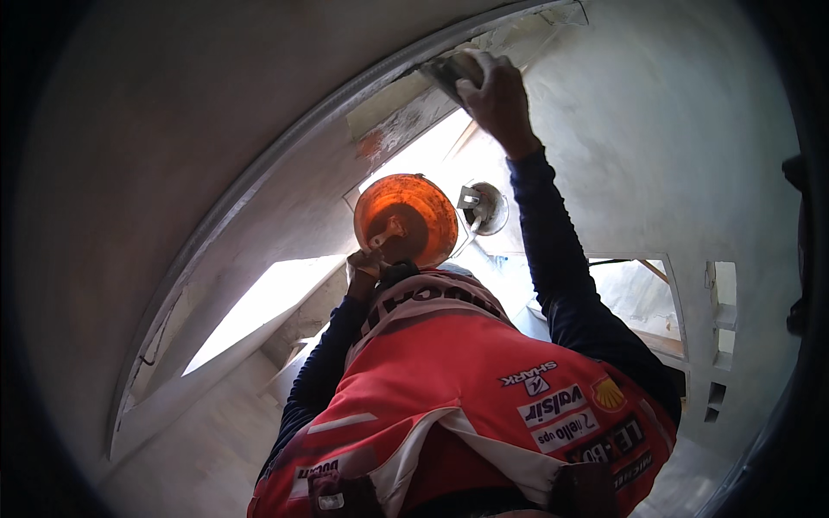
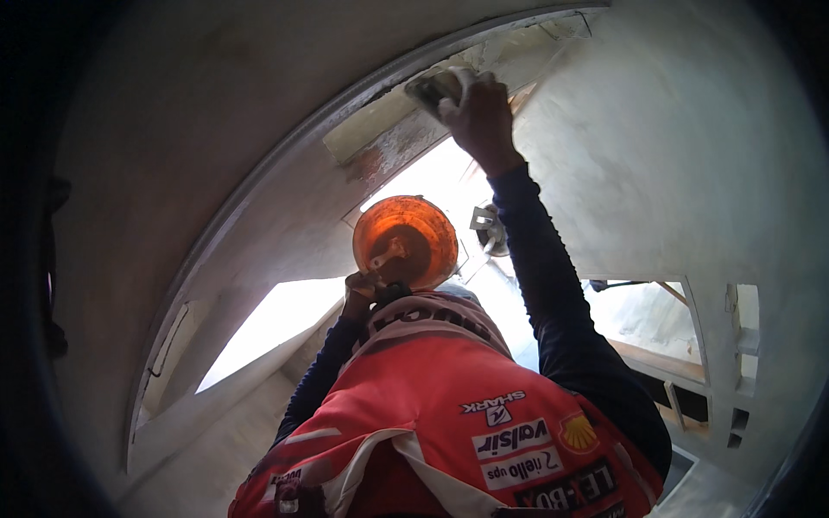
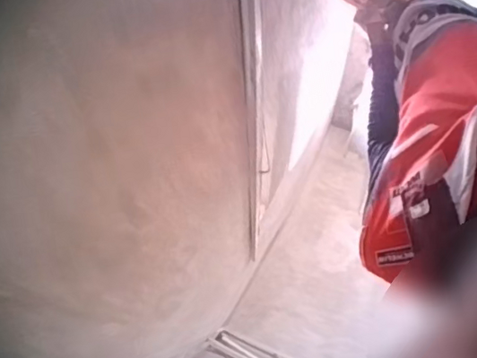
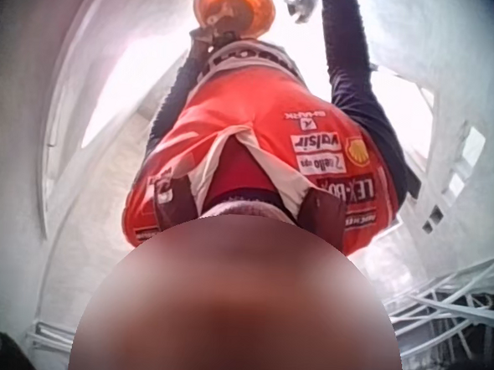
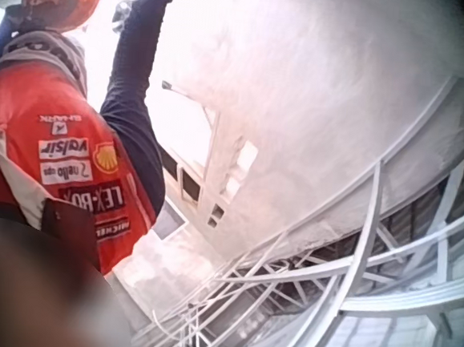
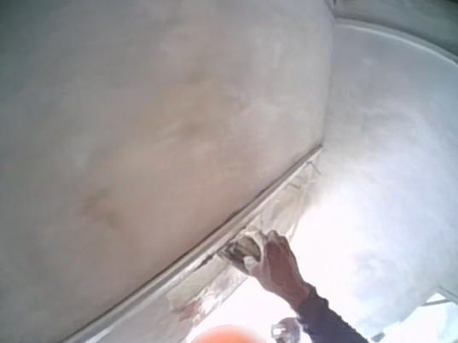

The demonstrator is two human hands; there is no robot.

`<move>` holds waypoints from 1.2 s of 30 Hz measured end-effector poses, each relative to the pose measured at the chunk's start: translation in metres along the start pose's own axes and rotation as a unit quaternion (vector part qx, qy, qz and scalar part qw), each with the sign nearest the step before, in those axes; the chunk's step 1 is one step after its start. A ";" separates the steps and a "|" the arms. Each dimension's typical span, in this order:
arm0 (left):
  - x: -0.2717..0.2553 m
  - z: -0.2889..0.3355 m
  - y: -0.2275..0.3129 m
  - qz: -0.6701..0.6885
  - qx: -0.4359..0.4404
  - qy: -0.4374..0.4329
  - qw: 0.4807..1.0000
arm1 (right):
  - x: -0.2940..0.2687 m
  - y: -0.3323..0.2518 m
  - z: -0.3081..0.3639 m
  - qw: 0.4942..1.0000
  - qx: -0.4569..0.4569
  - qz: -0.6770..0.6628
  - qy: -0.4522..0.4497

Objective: The person scoops plaster from a bucket with a trowel and applies it to a wall surface near a window frame, smoothing the material with repeated strokes. The person works continuously on the same wall area throughout the clip.

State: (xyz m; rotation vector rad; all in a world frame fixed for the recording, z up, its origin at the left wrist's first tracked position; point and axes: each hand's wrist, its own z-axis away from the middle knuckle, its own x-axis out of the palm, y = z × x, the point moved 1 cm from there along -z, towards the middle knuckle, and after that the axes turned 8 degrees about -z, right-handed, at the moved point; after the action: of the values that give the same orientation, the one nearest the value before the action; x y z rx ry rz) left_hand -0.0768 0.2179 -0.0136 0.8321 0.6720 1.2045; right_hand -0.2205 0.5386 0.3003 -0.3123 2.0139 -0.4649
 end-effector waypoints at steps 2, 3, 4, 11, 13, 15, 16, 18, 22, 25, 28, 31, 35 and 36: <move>0.000 0.003 0.003 0.025 -0.007 -0.003 1.000 | -0.005 0.010 0.001 0.999 0.024 0.014 0.037; 0.001 0.004 0.004 0.038 -0.012 -0.001 0.999 | -0.001 0.010 0.004 0.999 -0.019 0.000 0.039; 0.000 0.005 0.004 0.040 -0.024 0.008 0.999 | 0.009 0.008 0.010 0.999 -0.029 -0.007 0.026; -0.004 0.003 -0.009 -0.047 0.031 -0.016 0.998 | 0.056 0.035 -0.026 0.961 -0.194 0.144 0.136; -0.005 0.000 -0.013 -0.043 0.052 -0.017 0.998 | 0.045 0.045 -0.042 0.977 -0.144 0.126 0.099; -0.005 -0.001 -0.017 -0.104 0.091 -0.002 0.990 | 0.035 0.038 -0.039 0.977 -0.174 0.079 0.098; -0.004 -0.001 -0.019 -0.153 0.092 0.011 0.984 | 0.033 0.026 -0.030 0.967 -0.222 0.054 0.109; -0.003 -0.001 -0.022 -0.099 0.060 0.027 0.993 | 0.038 0.004 -0.002 0.985 -0.169 -0.021 -0.014; -0.001 0.001 -0.021 -0.052 0.072 0.027 0.996 | 0.054 -0.023 0.008 0.981 -0.188 0.029 0.025; -0.001 0.000 -0.020 -0.054 0.030 0.000 0.998 | 0.051 -0.012 -0.019 0.988 -0.099 0.117 0.028; -0.002 0.002 -0.022 -0.016 0.000 0.008 1.000 | 0.048 -0.016 -0.020 0.971 -0.215 0.074 0.075; -0.001 0.003 -0.022 0.038 0.021 0.013 0.999 | 0.054 -0.030 0.012 0.992 -0.112 0.005 -0.054; -0.006 0.006 -0.020 0.015 0.012 0.015 1.000 | 0.040 -0.015 0.038 0.980 -0.070 -0.097 0.161; -0.007 0.006 -0.019 0.019 0.015 0.017 1.000 | 0.035 0.001 0.035 0.972 -0.013 -0.121 0.199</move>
State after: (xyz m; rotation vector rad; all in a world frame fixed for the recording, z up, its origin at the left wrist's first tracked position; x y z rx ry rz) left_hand -0.0638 0.2075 -0.0260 0.8548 0.7059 1.2474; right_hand -0.2055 0.5185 0.2578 -0.5184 2.3839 -0.6986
